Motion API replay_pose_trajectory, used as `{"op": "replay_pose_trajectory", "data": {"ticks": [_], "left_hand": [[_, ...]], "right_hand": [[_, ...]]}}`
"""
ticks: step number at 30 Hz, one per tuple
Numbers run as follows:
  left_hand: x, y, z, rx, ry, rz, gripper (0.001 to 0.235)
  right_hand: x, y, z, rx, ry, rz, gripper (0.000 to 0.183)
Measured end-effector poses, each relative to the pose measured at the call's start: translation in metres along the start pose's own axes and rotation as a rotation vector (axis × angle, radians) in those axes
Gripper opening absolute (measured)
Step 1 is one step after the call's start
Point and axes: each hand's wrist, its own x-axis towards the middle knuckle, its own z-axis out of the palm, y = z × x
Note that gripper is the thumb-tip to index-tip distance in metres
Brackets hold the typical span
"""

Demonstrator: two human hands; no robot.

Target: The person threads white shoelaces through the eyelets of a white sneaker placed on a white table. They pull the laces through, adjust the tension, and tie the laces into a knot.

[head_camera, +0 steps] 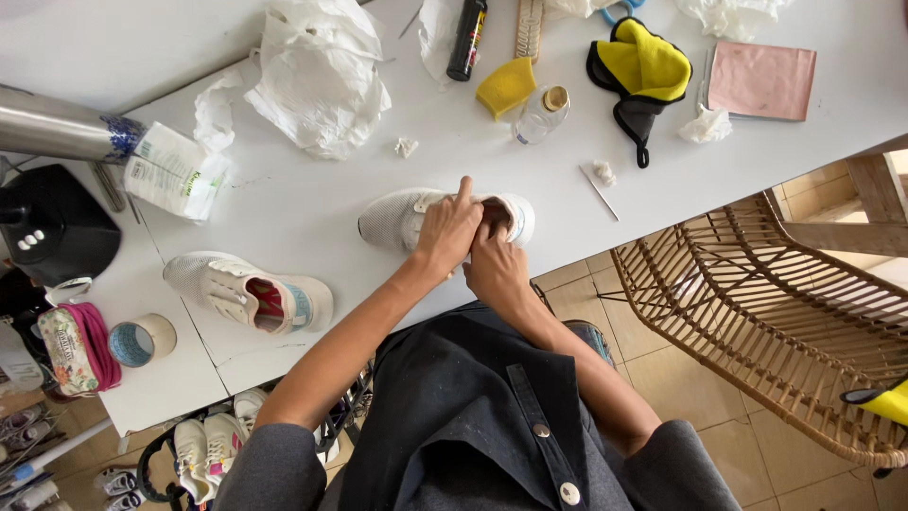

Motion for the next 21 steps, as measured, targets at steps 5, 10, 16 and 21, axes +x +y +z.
{"op": "replay_pose_trajectory", "data": {"ticks": [5,10,16,21], "left_hand": [[0.002,0.006,0.002,-0.011,-0.008,0.019,0.014],[0.004,0.005,-0.015,-0.058,-0.008,0.046,0.015],[0.013,0.002,0.010,0.010,0.000,0.049,0.021],[0.014,-0.002,0.037,0.131,0.103,0.127,0.008]], "right_hand": [[-0.018,-0.014,-0.018,-0.049,-0.022,0.028,0.078],[-0.018,-0.016,-0.015,-0.109,-0.015,0.012,0.069],[-0.013,-0.012,-0.013,-0.138,-0.087,-0.001,0.067],[-0.022,-0.018,-0.024,-0.282,-0.071,0.024,0.073]]}}
